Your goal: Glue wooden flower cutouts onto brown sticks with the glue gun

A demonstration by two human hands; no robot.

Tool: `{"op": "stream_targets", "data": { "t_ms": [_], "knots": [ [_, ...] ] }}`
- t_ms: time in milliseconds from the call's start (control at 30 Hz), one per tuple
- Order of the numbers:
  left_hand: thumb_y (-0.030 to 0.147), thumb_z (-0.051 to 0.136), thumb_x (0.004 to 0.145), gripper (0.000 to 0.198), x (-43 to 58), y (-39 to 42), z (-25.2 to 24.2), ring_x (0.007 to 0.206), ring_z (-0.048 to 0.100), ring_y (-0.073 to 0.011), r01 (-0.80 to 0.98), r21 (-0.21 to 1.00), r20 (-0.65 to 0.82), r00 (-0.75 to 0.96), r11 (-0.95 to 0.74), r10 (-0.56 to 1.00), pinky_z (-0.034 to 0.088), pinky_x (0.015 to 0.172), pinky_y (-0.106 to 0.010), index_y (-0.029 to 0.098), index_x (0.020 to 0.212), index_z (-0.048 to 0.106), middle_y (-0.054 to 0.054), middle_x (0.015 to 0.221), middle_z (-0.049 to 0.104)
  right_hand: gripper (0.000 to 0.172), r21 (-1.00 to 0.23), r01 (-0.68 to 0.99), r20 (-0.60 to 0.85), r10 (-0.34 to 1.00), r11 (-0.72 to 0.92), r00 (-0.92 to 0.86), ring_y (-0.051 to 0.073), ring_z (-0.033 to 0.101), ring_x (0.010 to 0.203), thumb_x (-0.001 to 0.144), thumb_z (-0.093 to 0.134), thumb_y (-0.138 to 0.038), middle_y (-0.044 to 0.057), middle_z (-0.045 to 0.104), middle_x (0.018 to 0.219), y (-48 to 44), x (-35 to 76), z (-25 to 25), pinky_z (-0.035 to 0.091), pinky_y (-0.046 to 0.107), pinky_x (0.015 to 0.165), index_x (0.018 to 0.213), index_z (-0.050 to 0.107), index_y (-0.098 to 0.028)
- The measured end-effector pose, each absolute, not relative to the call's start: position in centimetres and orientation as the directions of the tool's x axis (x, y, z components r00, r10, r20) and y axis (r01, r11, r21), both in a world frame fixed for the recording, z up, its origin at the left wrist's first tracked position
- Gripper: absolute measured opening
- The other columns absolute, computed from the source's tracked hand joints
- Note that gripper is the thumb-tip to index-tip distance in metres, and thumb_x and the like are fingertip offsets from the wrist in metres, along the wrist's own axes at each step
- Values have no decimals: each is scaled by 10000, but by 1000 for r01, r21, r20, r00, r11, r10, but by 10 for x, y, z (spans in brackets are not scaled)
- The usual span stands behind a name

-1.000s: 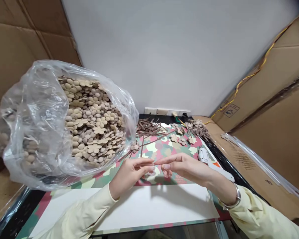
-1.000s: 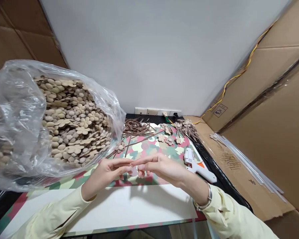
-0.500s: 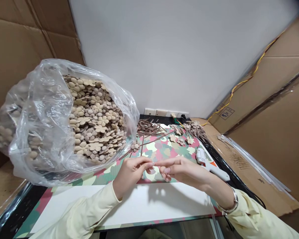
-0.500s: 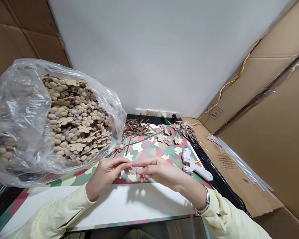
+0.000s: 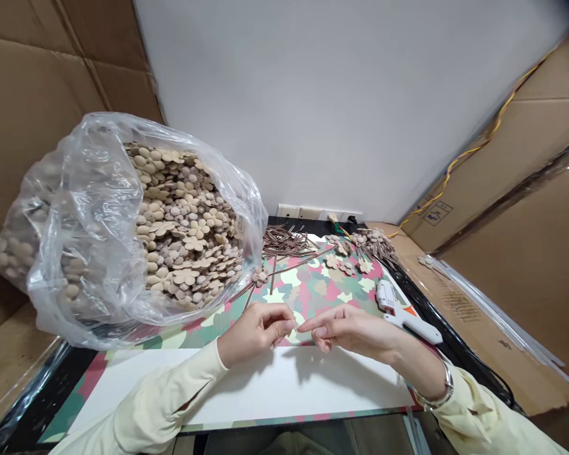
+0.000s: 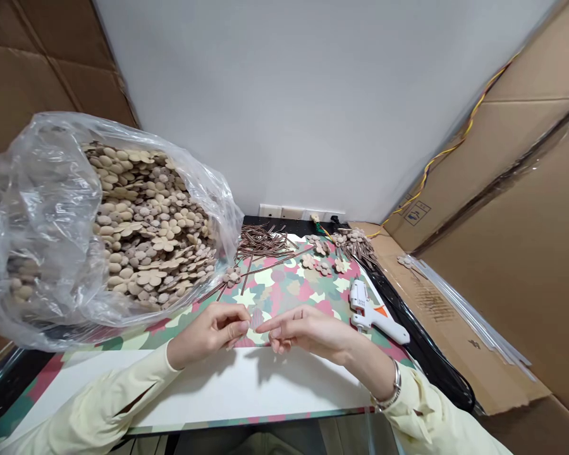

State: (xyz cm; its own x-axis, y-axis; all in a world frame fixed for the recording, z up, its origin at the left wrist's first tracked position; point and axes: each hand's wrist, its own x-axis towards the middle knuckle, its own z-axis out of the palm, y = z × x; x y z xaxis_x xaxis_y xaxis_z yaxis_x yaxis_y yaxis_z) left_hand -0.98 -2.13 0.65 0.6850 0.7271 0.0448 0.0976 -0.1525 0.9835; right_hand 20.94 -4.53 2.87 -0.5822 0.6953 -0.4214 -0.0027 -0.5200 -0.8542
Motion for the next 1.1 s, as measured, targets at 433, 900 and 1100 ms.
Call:
{"op": "stream_targets", "data": {
  "t_ms": [433, 900, 1100],
  "knots": [
    [317, 304, 926, 323, -13, -21, 3, 626, 606, -119, 234, 850, 156, 743, -471, 651, 441, 587, -197, 194, 1062, 570, -41, 807, 626, 287, -934, 80, -348, 836, -348, -425, 137, 554, 681, 729, 679, -309, 14, 638, 666, -54, 209, 26, 417, 296, 745, 988, 704, -187],
    [172, 360, 883, 272, -13, -23, -1, 584, 556, -127, 286, 679, 215, 803, -676, 556, 386, 553, -203, 177, 992, 609, -21, 660, 626, 251, -929, 92, -357, 804, -358, -475, 134, 567, 617, 724, 676, -306, 6, 637, 647, -55, 211, 20, 422, 300, 716, 937, 715, -180],
    [222, 326, 910, 306, -13, -26, 0, 674, 595, -156, 304, 606, 185, 845, -735, 502, 397, 616, -223, 180, 1036, 601, -54, 781, 662, 246, -923, 111, -375, 792, -370, -482, 137, 556, 618, 726, 668, -303, 6, 633, 639, -55, 213, 16, 404, 301, 734, 924, 711, -163]
  ]
}}
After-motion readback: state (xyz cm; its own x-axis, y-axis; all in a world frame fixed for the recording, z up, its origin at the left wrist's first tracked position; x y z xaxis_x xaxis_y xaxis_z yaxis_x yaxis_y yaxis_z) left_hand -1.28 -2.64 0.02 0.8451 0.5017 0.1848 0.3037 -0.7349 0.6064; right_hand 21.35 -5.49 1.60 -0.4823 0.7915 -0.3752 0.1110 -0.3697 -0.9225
